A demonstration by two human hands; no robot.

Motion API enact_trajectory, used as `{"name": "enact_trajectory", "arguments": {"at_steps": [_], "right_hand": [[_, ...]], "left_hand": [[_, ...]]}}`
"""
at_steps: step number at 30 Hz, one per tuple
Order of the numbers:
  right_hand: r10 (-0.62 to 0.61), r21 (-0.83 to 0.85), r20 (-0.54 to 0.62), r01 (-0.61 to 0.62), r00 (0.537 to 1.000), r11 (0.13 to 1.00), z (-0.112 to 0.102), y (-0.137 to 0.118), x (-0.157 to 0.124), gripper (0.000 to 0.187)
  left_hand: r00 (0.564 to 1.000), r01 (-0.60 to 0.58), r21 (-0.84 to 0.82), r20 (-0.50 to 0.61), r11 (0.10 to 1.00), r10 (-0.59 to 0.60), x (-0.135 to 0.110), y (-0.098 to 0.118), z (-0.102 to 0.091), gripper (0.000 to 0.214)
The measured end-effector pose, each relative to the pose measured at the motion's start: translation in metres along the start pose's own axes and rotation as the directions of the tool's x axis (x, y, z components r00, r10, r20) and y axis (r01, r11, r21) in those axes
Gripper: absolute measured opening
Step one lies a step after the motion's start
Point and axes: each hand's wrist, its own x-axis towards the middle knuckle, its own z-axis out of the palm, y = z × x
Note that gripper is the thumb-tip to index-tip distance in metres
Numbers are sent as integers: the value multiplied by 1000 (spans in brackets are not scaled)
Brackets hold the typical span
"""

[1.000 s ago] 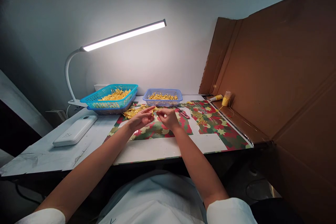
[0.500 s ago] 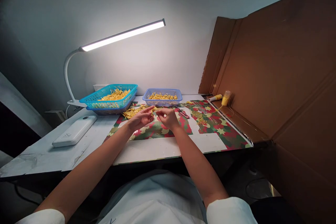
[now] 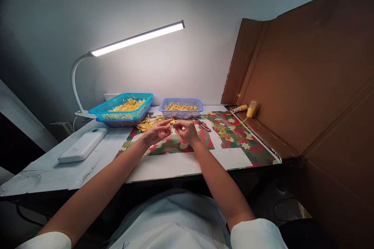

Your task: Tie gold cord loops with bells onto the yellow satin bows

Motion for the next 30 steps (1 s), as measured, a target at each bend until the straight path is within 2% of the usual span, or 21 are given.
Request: {"name": "enact_trajectory", "arguments": {"at_steps": [7, 13, 15, 17, 19, 21, 25, 30], "right_hand": [[84, 53, 1, -84, 996, 995, 4, -4, -1, 12], [133, 91, 2, -133, 991, 987, 7, -3, 0, 11], [119, 57, -15, -118, 993, 991, 6, -4, 1, 10], [80, -15, -86, -82, 993, 997, 3, -5, 2, 10], [22, -89, -173, -38, 985, 995, 0, -7, 2, 13], [-41, -153, -199, 11, 979, 988, -2, -8, 3, 12], [-88, -251, -60, 70, 994, 965, 0, -4, 2, 9], [-9, -230, 33, 16, 999, 973, 4, 0, 2, 13]], "left_hand": [[1000, 5, 16, 4, 1000, -5, 1, -2, 1, 40], [999, -51, 89, 6, 995, 51, 0, -1, 4, 37], [995, -101, 134, 4, 986, 102, 0, 0, 6, 39], [988, -145, 183, -23, 972, 152, 0, 0, 7, 42], [981, -162, 237, -68, 958, 183, 0, 0, 7, 44], [975, -160, 295, -102, 942, 197, 1, -1, 7, 47], [973, -192, 392, -43, 900, 226, 2, -4, 4, 49], [980, -200, 469, 82, 860, 184, 1, -4, 2, 47]]}}
